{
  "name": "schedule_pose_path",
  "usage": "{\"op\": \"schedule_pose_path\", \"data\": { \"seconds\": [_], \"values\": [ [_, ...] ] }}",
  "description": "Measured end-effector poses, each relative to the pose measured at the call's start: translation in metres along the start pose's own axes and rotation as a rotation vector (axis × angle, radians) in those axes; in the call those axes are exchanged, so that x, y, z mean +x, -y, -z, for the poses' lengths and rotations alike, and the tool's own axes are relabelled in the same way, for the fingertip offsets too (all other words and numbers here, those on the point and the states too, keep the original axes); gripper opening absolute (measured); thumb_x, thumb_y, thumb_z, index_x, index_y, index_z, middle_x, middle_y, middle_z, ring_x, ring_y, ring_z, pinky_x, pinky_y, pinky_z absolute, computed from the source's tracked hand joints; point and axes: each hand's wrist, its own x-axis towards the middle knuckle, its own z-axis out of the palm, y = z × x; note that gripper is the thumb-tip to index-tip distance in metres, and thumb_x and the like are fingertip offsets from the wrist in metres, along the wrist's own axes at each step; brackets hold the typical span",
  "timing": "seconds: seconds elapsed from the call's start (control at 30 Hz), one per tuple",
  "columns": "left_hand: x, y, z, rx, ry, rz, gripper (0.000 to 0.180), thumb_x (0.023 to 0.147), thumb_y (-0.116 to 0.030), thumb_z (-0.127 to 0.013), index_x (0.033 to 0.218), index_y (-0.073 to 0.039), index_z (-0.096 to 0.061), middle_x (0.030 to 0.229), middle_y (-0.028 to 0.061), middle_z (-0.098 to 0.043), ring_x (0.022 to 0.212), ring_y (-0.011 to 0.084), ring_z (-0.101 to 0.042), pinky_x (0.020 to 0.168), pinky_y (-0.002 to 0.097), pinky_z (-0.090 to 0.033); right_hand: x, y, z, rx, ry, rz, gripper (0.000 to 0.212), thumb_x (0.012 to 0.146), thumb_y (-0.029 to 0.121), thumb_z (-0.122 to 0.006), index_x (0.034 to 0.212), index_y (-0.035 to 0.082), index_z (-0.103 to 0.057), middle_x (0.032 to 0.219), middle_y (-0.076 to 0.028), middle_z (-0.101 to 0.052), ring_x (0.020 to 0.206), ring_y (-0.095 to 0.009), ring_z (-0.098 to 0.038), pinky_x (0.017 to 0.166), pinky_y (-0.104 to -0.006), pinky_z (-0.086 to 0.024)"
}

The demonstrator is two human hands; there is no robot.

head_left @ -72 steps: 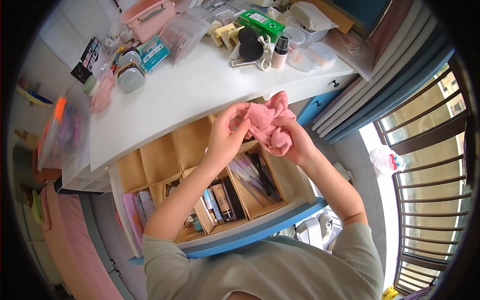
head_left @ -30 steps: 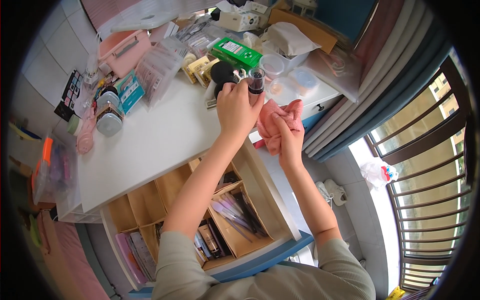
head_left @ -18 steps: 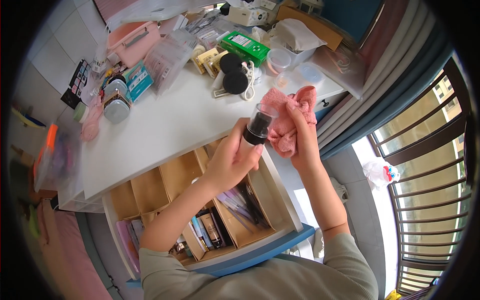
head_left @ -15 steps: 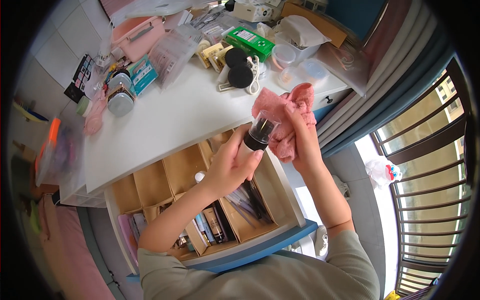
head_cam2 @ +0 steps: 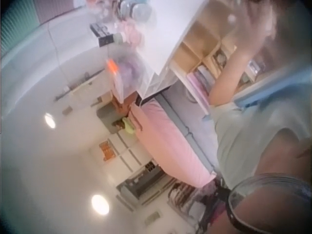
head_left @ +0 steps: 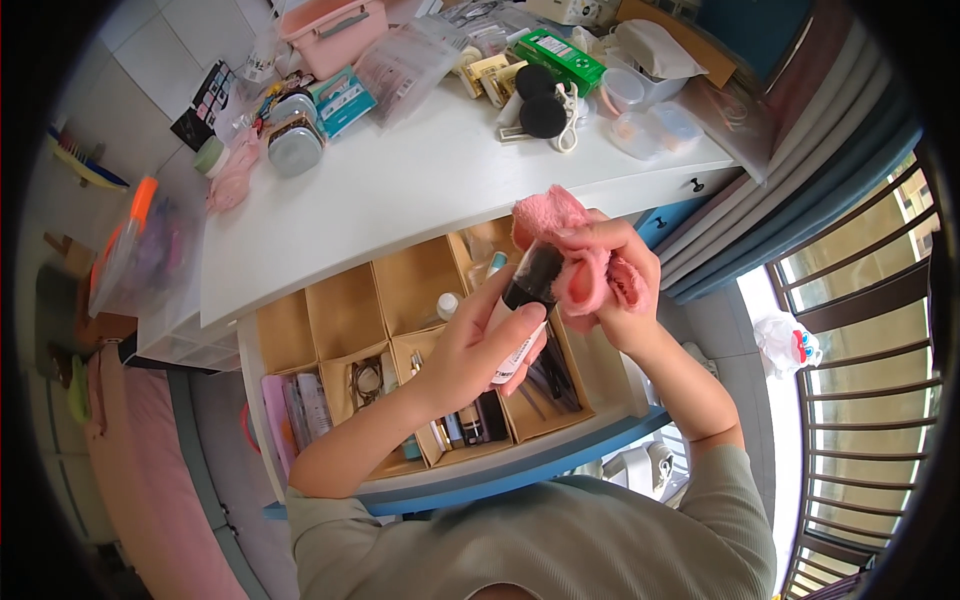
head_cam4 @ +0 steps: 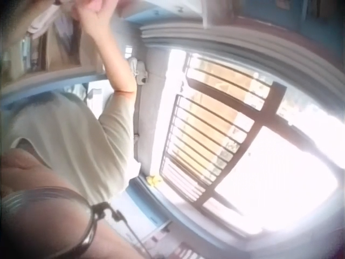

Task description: The person wipes various cosmetic containers, including a spray bottle, a pump bottle, and a compact case, using a pink cloth and then places them back into a desk drawer.

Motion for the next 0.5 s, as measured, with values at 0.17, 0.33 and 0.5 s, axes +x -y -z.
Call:
{"op": "schedule_pose_path", "data": {
  "seconds": [0.17, 0.33, 0.5],
  "values": [
    [-0.022, 0.007, 0.007, -0.218, -0.04, 0.092, 0.035, 0.096, -0.038, -0.038, 0.117, -0.01, -0.039, 0.067, 0.0042, -0.049, 0.038, 0.0094, -0.042, 0.035, 0.0211, -0.033, 0.004, 0.0, -0.026, -0.048, 0.049, 0.155, 0.031, 0.064, -0.002, -0.073, 0.094, 0.005, -0.068, 0.097, -0.011, -0.064, 0.092, -0.019, -0.059, 0.08, -0.0294, -0.046],
    [-0.03, 0.012, 0.021, -0.227, -0.109, 0.055, 0.047, 0.096, -0.048, -0.02, 0.117, -0.013, -0.042, 0.063, 0.0035, -0.046, 0.035, 0.01, -0.037, 0.03, 0.021, -0.03, 0.011, 0.007, -0.057, 0.009, -0.048, -0.071, 0.033, 0.071, -0.006, -0.068, 0.102, 0.002, -0.065, 0.09, -0.009, -0.066, 0.082, -0.012, -0.06, 0.072, -0.024, -0.047],
    [-0.037, 0.008, 0.026, -0.108, -0.16, 0.036, 0.06, 0.095, -0.052, -0.012, 0.098, -0.005, -0.048, 0.06, 0.0009, -0.047, 0.034, 0.0087, -0.041, 0.03, 0.0211, -0.026, 0.017, 0.008, -0.074, 0.101, 0.032, -0.197, 0.039, 0.073, -0.005, -0.061, 0.111, 0.0, -0.057, 0.105, -0.009, -0.062, 0.096, -0.014, -0.058, 0.083, -0.0254, -0.045]
  ]
}}
